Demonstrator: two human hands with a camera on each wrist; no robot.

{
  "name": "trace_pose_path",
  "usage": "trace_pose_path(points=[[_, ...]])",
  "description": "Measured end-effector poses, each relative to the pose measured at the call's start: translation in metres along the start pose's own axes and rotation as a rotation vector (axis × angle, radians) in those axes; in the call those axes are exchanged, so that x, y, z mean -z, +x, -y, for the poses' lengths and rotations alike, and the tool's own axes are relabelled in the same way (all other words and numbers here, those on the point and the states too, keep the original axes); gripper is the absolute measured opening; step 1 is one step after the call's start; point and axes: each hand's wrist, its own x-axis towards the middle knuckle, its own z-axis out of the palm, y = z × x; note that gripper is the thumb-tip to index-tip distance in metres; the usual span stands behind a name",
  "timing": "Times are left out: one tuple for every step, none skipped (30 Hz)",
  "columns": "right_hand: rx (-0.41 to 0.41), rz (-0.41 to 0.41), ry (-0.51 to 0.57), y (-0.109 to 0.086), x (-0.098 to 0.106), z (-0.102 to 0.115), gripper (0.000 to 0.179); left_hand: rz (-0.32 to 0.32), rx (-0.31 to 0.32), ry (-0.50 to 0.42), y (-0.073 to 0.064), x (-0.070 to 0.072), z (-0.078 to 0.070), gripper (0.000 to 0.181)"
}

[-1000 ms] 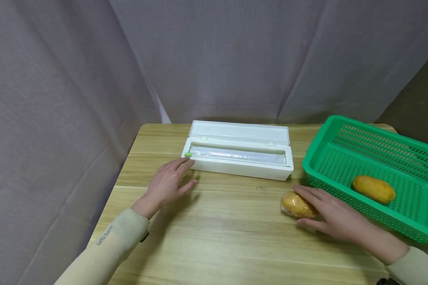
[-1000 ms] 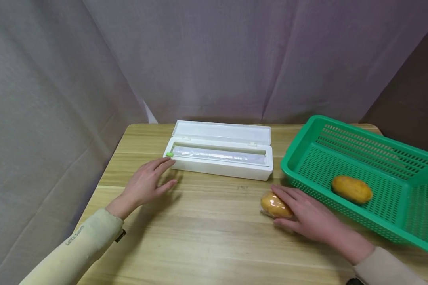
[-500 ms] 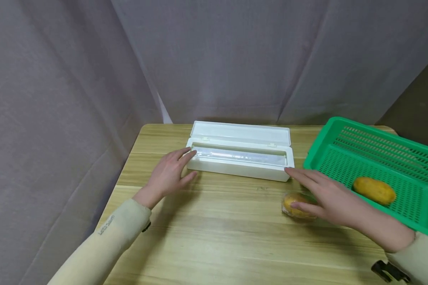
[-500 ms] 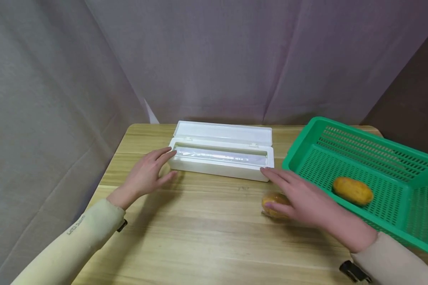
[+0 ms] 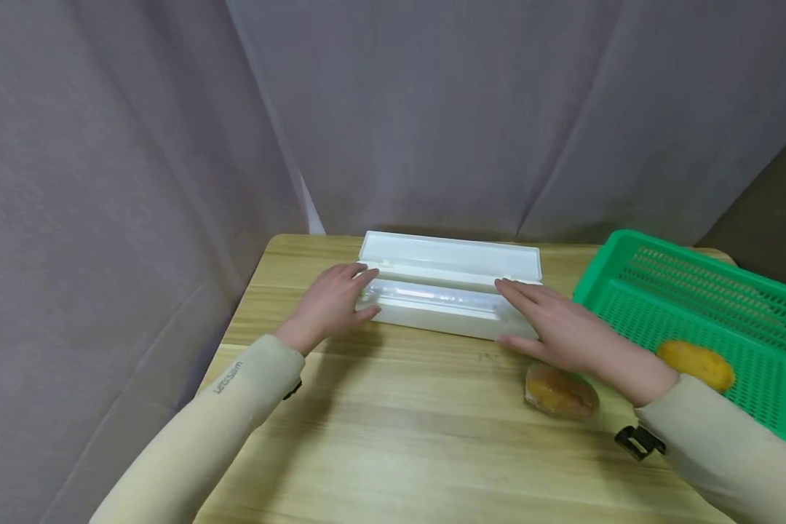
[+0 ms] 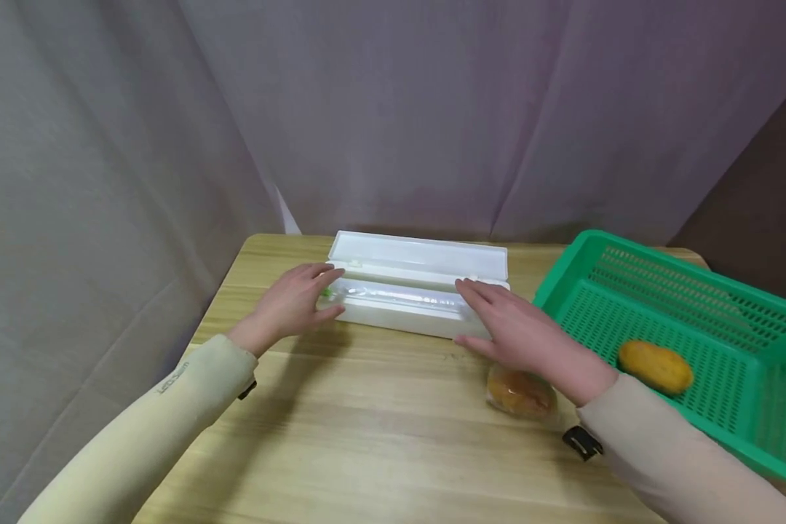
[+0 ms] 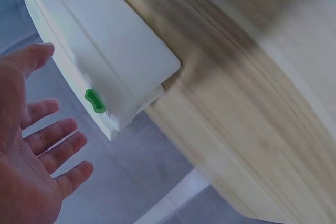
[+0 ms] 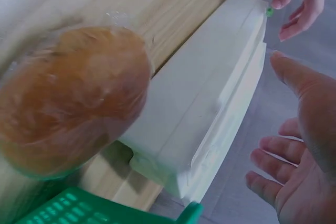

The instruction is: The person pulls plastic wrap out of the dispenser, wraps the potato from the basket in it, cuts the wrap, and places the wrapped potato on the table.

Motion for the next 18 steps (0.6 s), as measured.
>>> trace_pose_path(points=[[0.006,0.003,-0.009,0.004,-0.002,-0.001,0.084,0.013,0.001,0.008,0.003,0.000,-0.001,0.066],[0.010,0.005,-0.017,0.007,-0.004,-0.002,0.084,0.022,0.000,0.016,0.005,-0.001,-0.001,0.066],[0.010,0.013,-0.026,0.010,-0.005,-0.003,0.084,0.035,0.002,0.019,0.008,-0.001,-0.002,0.067],[0.011,0.022,-0.035,0.013,-0.006,-0.004,0.084,0.040,0.001,0.023,0.010,-0.002,-0.002,0.067],[0.015,0.028,-0.047,0.016,-0.008,-0.005,0.084,0.046,0.001,0.027,0.012,-0.003,-0.003,0.067],[0.015,0.035,-0.058,0.018,-0.009,-0.006,0.083,0.051,-0.001,0.030,0.014,-0.004,-0.003,0.067],[0.014,0.044,-0.072,0.020,-0.011,-0.007,0.083,0.057,-0.002,0.032,0.015,-0.006,-0.003,0.067],[0.011,0.055,-0.084,0.022,-0.012,-0.008,0.082,0.062,-0.004,0.035,0.016,-0.007,-0.003,0.067],[0.010,0.064,-0.099,0.023,-0.013,-0.009,0.082,0.066,-0.004,0.035,0.017,-0.008,-0.003,0.067],[0.010,0.071,-0.111,0.024,-0.015,-0.010,0.081,0.066,-0.006,0.038,0.018,-0.009,-0.003,0.066],[0.011,0.077,-0.121,0.025,-0.017,-0.011,0.080,0.065,-0.007,0.038,0.018,-0.010,-0.003,0.065],[0.011,0.082,-0.128,0.025,-0.019,-0.013,0.079,0.057,-0.011,0.040,0.018,-0.012,-0.003,0.063],[0.010,0.088,-0.135,0.025,-0.020,-0.014,0.078,0.049,-0.014,0.041,0.018,-0.013,-0.002,0.061],[0.014,0.088,-0.141,0.024,-0.021,-0.014,0.078,0.037,-0.019,0.042,0.017,-0.014,-0.002,0.059],[0.017,0.088,-0.147,0.024,-0.022,-0.016,0.077,0.024,-0.024,0.042,0.017,-0.015,-0.001,0.058],[0.017,0.088,-0.151,0.023,-0.023,-0.016,0.077,0.010,-0.031,0.043,0.016,-0.016,0.000,0.056],[0.021,0.085,-0.156,0.022,-0.024,-0.017,0.076,-0.007,-0.040,0.041,0.016,-0.017,0.000,0.054],[0.022,0.082,-0.159,0.021,-0.024,-0.017,0.076,-0.024,-0.049,0.039,0.015,-0.017,0.001,0.052]])
